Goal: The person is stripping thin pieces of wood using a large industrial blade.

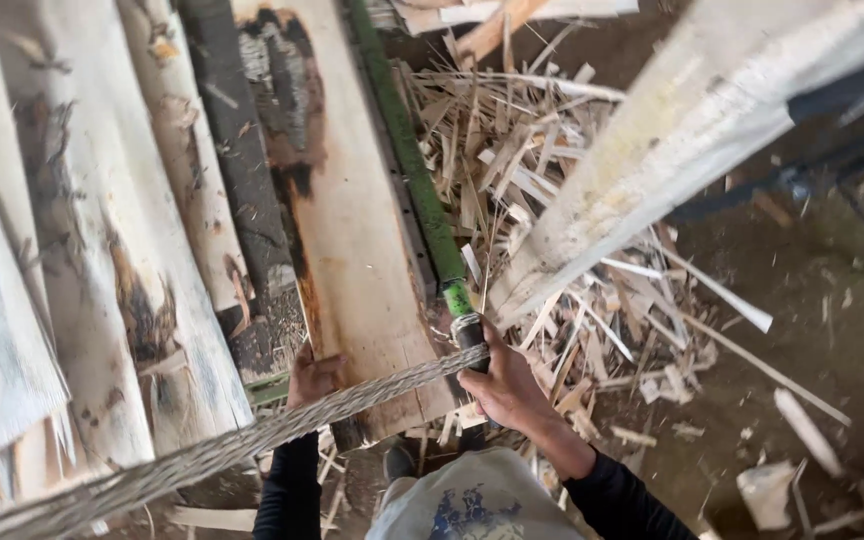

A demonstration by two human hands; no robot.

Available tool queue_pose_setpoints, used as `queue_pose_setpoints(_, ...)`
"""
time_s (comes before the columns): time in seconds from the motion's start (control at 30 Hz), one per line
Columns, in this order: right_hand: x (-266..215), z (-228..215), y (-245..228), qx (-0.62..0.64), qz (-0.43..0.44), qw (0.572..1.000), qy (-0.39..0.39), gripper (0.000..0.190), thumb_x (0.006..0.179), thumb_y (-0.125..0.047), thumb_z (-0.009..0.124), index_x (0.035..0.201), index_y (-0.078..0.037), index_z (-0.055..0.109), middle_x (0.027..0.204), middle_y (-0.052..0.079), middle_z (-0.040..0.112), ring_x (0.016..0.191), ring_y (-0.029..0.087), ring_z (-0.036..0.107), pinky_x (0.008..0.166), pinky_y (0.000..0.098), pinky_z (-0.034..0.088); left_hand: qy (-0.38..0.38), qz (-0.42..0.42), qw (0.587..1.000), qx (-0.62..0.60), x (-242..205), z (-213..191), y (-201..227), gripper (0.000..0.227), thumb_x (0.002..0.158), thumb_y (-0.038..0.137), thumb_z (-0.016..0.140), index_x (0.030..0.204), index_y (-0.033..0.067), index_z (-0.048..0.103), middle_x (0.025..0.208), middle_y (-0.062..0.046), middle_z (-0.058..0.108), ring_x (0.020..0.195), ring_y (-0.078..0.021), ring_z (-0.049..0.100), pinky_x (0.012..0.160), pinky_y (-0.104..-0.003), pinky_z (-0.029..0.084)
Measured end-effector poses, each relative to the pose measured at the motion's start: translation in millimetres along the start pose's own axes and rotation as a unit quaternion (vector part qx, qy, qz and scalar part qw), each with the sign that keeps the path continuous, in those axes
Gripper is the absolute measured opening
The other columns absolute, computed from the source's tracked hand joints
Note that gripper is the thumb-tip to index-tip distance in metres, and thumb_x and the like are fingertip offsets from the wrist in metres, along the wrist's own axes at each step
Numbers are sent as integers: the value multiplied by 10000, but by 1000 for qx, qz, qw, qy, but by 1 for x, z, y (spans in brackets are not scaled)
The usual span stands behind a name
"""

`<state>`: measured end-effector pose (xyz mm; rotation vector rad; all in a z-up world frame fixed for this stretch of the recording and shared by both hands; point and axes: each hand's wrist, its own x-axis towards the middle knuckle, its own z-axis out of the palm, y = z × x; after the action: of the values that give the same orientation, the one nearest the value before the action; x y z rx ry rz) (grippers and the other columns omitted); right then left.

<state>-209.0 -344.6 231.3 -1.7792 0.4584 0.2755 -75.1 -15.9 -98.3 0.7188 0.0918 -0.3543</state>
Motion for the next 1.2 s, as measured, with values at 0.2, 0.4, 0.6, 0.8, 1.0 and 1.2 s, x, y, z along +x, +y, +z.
queue_pose_setpoints(0.2, 14, 4, 46, -42, -92, 995, 24, 883, 811, -59, 718, 1548, -28, 232, 803, 144, 655, 558, 229, 680, 486, 408, 578, 36, -25, 962, 270, 35, 37, 25, 440, 820, -69, 724, 1246, -23, 624, 984, -91, 709, 762, -186, 638, 655, -312, 513)
queue_pose_setpoints(0.4, 11, 6, 50, -71, -106, 992, -15, 935, 868, -46, 697, 1570, 38, 84, 774, 186, 654, 577, 287, 683, 489, 421, 543, 110, -17, 939, 324, 38, 76, 34, 593, 702, -67, 742, 1270, 46, 616, 1095, -37, 723, 914, -178, 676, 826, -285, 547)
queue_pose_setpoints(0.6, 15, 11, 57, -111, -187, 976, -5, 1005, 862, -36, 714, 1560, 61, -2, 811, 203, 629, 552, 275, 678, 439, 398, 551, 118, -31, 932, 341, 53, 86, 52, 549, 735, -51, 742, 1268, 28, 634, 1135, -57, 734, 986, -195, 689, 911, -275, 538)
queue_pose_setpoints(0.8, 10, 8, 45, -76, -135, 988, -18, 986, 856, -46, 708, 1561, 48, 25, 755, 202, 648, 545, 301, 689, 451, 444, 532, 152, -66, 906, 389, 60, 94, 55, 499, 789, -33, 735, 1270, 49, 636, 1120, -82, 725, 963, -230, 676, 855, -356, 530)
queue_pose_setpoints(1.0, 9, 8, 43, -99, -130, 987, 6, 984, 843, -40, 712, 1543, 90, 33, 699, 204, 660, 567, 332, 698, 510, 461, 544, 142, -64, 902, 402, 63, 97, 52, 511, 774, -43, 730, 1263, 77, 641, 1163, -58, 733, 1023, -193, 695, 962, -310, 547)
queue_pose_setpoints(1.2, 10, 3, 27, -84, -68, 994, -26, 1001, 849, -65, 691, 1561, 50, -4, 758, 229, 677, 565, 329, 710, 506, 447, 590, 143, -53, 913, 377, 69, 78, 45, 554, 746, -58, 726, 1270, 90, 627, 1114, -56, 721, 962, -182, 692, 902, -315, 567)
